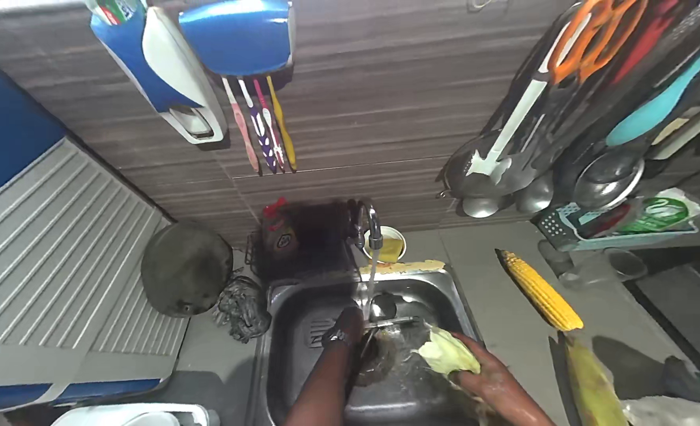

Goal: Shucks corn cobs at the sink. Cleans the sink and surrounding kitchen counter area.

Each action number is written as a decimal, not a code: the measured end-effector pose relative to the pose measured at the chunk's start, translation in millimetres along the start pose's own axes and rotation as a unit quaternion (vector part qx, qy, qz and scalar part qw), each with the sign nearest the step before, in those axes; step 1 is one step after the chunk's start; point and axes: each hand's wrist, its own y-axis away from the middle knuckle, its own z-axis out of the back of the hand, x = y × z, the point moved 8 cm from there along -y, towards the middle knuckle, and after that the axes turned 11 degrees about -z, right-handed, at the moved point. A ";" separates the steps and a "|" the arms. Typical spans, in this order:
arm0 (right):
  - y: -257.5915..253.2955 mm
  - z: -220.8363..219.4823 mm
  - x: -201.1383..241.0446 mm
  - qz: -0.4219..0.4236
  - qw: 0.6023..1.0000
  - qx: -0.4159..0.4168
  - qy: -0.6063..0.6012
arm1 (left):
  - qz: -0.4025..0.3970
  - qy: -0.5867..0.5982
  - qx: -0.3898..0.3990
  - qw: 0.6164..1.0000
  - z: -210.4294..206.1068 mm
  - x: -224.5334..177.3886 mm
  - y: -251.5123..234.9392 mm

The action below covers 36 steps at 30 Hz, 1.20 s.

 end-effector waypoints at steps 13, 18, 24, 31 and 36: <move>5.4 -10.3 -25.8 0.010 1.000 -0.005 -0.029 | -0.067 -0.037 0.046 0.996 -24.0 -1.9 -1.3; 3.5 -10.4 -11.8 -0.011 0.995 0.004 -0.098 | -0.034 0.131 -0.080 0.988 22.3 3.1 19.1; -7.9 -26.4 0.2 -0.049 0.963 0.001 -0.264 | -0.125 0.446 -0.185 0.867 80.6 -40.1 86.6; -14.9 -86.0 34.1 -0.026 0.872 0.161 -0.461 | -0.231 0.393 -0.136 0.880 53.6 -117.8 119.7; -10.9 -93.3 44.4 -0.048 0.859 0.182 -0.477 | -0.322 0.021 -0.211 0.923 22.1 -150.3 142.1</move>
